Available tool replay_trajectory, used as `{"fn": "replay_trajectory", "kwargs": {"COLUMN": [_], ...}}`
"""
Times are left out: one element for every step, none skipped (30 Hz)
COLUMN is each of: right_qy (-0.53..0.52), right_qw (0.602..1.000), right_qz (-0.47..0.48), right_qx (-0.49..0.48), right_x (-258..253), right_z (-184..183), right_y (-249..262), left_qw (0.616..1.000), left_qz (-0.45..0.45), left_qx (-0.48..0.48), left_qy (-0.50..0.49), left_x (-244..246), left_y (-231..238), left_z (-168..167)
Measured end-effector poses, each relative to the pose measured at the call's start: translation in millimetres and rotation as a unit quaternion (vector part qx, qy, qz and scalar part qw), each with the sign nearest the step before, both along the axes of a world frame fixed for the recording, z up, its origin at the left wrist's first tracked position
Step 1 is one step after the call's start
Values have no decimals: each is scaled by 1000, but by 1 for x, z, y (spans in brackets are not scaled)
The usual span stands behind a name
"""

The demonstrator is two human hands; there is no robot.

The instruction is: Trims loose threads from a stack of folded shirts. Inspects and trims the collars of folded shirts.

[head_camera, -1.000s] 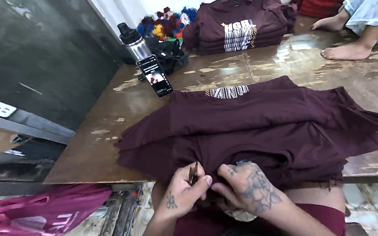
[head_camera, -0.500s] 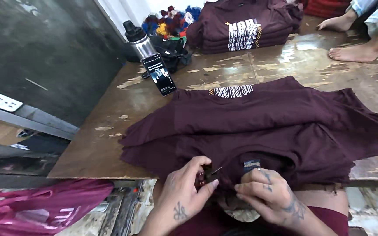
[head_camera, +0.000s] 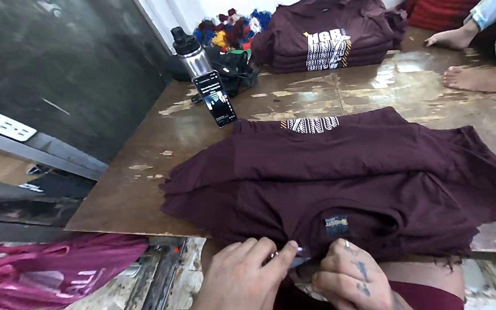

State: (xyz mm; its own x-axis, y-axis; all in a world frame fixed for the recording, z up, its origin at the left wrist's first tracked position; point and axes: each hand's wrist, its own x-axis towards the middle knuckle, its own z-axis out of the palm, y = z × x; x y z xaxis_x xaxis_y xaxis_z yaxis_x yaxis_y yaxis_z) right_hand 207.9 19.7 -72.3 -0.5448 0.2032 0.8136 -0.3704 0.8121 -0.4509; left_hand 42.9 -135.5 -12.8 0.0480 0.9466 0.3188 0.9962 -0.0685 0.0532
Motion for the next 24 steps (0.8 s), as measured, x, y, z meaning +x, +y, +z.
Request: {"fn": "replay_trajectory", "kwargs": {"right_qy": [-8, -9, -13, -14, -18, -38, -47, -51, -72, -100, -113, -109, -101, -102, -108, -118, -124, -131, -138, -142, -143, -143, -142, -147], "right_qw": [1000, 1000, 999, 999, 998, 997, 997, 998, 996, 991, 987, 985, 988, 991, 993, 992, 990, 988, 986, 985, 984, 984, 984, 984], "right_qz": [5, 14, 27, 40, 58, 68, 60, 36, 1, -32, -60, -76, -71, -42, -3, 34, 61, 80, 93, 102, 104, 104, 104, 102], "right_qx": [4, 8, 12, 13, 7, 11, 18, 30, 51, 78, 101, 110, 97, 72, 47, 26, 10, 0, -2, -5, -8, -11, -13, -11], "right_x": [0, 0, 1, 2, 4, 9, 11, 9, 7, 2, -7, -16, -22, -25, -26, -27, -27, -26, -24, -23, -23, -24, -26, -27], "right_z": [4, 6, 8, 7, 4, -3, -7, -9, -12, -13, -14, -14, -11, -6, 1, 6, 10, 12, 13, 13, 13, 15, 17, 18], "right_y": [0, 1, 0, 0, -1, 0, 2, 4, 7, 10, 12, 14, 16, 20, 24, 29, 33, 37, 40, 42, 42, 42, 42, 42], "left_qw": [1000, 999, 998, 997, 995, 990, 983, 979, 977, 975, 974, 971, 964, 954, 945, 939, 934, 930, 927, 925, 924, 924, 924, 925], "left_qz": [0, 1, 9, 24, 44, 70, 98, 124, 141, 147, 145, 143, 142, 143, 142, 140, 136, 133, 129, 128, 127, 128, 131, 132], "left_qx": [2, 6, 8, 13, 27, 50, 73, 79, 83, 90, 109, 134, 162, 185, 202, 210, 211, 210, 211, 210, 209, 208, 206, 204], "left_qy": [-17, -42, -57, -72, -91, -116, -134, -139, -140, -137, -133, -139, -158, -186, -213, -234, -252, -269, -282, -291, -294, -295, -293, -292], "left_x": [1, 3, 4, 3, 0, -4, -10, -17, -24, -30, -36, -39, -43, -44, -45, -45, -45, -45, -45, -46, -46, -47, -47, -47], "left_y": [2, 6, 7, 7, 5, 2, 0, -4, -4, -4, -3, -2, -2, 0, 1, 2, 3, 3, 4, 4, 5, 5, 4, 4], "left_z": [2, 10, 15, 17, 15, 7, -4, -16, -25, -32, -39, -44, -48, -52, -54, -56, -57, -57, -57, -57, -56, -55, -55, -54]}}
